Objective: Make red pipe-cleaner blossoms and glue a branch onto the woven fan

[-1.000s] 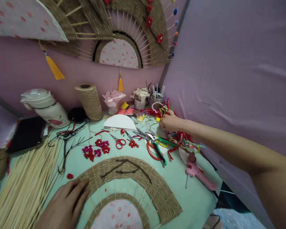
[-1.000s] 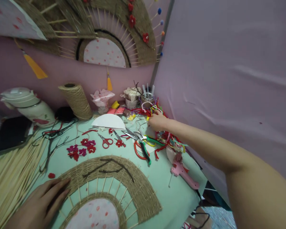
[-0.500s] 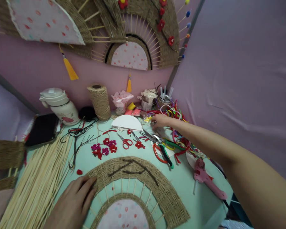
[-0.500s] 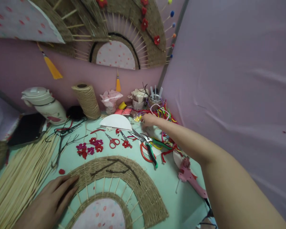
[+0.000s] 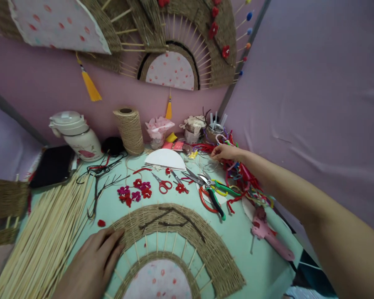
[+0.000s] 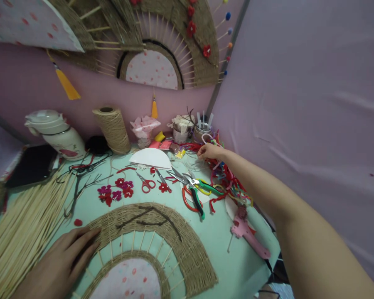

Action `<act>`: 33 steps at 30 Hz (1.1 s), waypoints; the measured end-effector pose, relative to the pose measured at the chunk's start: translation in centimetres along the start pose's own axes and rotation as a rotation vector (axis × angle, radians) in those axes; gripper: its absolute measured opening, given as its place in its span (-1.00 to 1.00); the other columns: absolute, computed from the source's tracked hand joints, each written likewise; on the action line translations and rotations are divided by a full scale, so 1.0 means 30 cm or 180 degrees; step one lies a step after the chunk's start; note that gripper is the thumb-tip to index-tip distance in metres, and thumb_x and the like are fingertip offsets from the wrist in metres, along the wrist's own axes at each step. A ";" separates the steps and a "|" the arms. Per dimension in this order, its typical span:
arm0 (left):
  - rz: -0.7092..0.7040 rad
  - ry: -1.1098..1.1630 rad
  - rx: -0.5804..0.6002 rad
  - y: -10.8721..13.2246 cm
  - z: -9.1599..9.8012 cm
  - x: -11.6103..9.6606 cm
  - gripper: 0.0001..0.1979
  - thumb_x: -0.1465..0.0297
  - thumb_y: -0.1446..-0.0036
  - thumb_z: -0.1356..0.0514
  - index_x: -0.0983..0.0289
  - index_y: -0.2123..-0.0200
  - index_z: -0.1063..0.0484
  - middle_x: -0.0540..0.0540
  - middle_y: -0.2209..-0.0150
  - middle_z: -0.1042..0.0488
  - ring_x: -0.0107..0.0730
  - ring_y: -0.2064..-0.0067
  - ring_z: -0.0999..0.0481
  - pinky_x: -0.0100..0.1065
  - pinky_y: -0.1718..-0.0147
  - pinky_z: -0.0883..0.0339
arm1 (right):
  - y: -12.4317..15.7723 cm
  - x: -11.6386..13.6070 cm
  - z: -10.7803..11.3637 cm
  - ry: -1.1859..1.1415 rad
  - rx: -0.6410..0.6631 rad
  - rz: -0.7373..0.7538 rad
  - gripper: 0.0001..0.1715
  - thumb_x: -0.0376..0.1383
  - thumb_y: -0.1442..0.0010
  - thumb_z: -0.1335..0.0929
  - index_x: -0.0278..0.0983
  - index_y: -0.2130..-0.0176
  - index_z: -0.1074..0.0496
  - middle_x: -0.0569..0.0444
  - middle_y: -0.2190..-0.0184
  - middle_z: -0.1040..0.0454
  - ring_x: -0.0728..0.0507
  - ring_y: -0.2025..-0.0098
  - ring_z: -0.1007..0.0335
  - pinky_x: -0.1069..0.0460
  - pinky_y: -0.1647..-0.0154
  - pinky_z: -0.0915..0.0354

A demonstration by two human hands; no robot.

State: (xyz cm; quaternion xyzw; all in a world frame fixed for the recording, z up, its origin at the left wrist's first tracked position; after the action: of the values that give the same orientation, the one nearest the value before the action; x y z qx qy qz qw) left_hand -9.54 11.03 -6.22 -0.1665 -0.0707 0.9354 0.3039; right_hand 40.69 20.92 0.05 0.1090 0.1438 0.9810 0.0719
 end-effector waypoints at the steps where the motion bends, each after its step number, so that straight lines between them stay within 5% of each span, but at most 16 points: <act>1: -0.0013 -0.0002 0.0003 0.000 0.000 0.001 -0.46 0.02 -0.28 0.10 0.19 0.08 -0.55 0.17 0.08 -0.54 -0.13 0.05 -0.54 -0.10 0.02 -0.46 | 0.000 -0.010 0.005 0.0029 -0.0018 -0.0077 -0.76 -0.22 -0.12 -0.39 -0.29 0.24 -0.57 0.07 0.36 -0.61 -0.06 0.35 -0.49 0.13 0.35 -0.33; 9: -0.0030 -0.0025 -0.0005 0.000 0.005 0.002 -0.53 0.07 -0.28 0.05 0.18 0.09 -0.55 0.15 0.09 -0.55 -0.13 0.06 -0.54 -0.12 0.03 -0.46 | 0.003 0.017 0.040 0.0601 -0.0323 -0.0447 -0.82 -0.29 -0.12 -0.40 -0.36 0.32 -0.59 -0.17 0.32 -0.61 -0.25 0.24 -0.53 0.01 0.25 -0.32; 12: -0.0042 -0.0001 0.0055 -0.002 0.008 -0.005 -0.53 0.07 -0.28 0.05 0.18 0.09 -0.55 0.15 0.11 -0.55 -0.15 0.08 -0.55 -0.15 0.04 -0.47 | 0.013 0.108 0.037 0.0695 -0.0502 -0.0242 -0.77 -0.27 -0.13 -0.39 -0.35 0.25 -0.58 -0.23 0.19 -0.59 -0.29 0.13 -0.50 -0.01 0.17 -0.29; 17: -0.0001 -0.0005 0.0007 0.003 0.004 -0.004 -0.52 0.07 -0.29 0.05 0.18 0.10 -0.56 0.15 0.09 -0.54 -0.14 0.05 -0.53 -0.14 0.02 -0.45 | -0.011 0.321 -0.022 0.0475 -0.0535 0.0319 -0.69 -0.10 -0.11 -0.41 -0.24 0.22 -0.56 -0.02 0.21 -0.60 -0.17 0.18 -0.49 0.07 0.23 -0.26; 22: 0.0026 0.0027 0.0021 0.000 0.005 -0.012 -0.51 0.06 -0.29 0.07 0.19 0.10 -0.55 0.17 0.09 -0.52 -0.15 0.06 -0.53 -0.14 0.04 -0.46 | -0.092 0.456 -0.109 0.0194 -0.0662 0.0442 -0.36 0.04 0.10 -0.51 -0.32 0.12 -0.50 -0.16 0.04 -0.49 -0.24 0.04 -0.39 0.04 0.14 -0.26; 27: 0.0012 0.0010 -0.0035 -0.006 0.021 -0.029 -0.57 0.11 -0.31 0.04 0.18 0.09 -0.54 0.14 0.12 -0.52 -0.19 0.09 -0.54 -0.19 0.09 -0.48 | -0.148 0.460 -0.152 -0.0173 -0.0824 0.0291 -0.58 -0.16 0.14 -0.54 -0.32 0.31 -0.47 -0.04 0.28 -0.53 -0.17 0.22 -0.41 0.05 0.26 -0.25; 33: -0.0024 -0.0040 -0.0069 -0.005 0.024 -0.037 -0.59 0.15 -0.32 0.03 0.20 0.08 -0.52 0.14 0.12 -0.51 -0.19 0.10 -0.53 -0.20 0.11 -0.48 | -0.176 0.386 -0.072 -0.0817 -0.1200 0.0401 -0.80 -0.25 -0.04 -0.44 -0.31 0.37 -0.39 0.14 0.44 -0.47 -0.02 0.41 -0.33 0.12 0.38 -0.19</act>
State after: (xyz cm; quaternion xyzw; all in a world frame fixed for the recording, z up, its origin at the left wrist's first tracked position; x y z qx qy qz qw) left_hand -8.86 10.45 -5.22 -0.1637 -0.0834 0.9344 0.3051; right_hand 29.57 27.34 -1.32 0.2263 -0.0593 0.9711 0.0473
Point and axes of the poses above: each hand's wrist, its own y-axis away from the middle knuckle, its own z-axis out of the back of the hand, x = y × z, the point moved 4 cm from there along -y, towards the middle knuckle
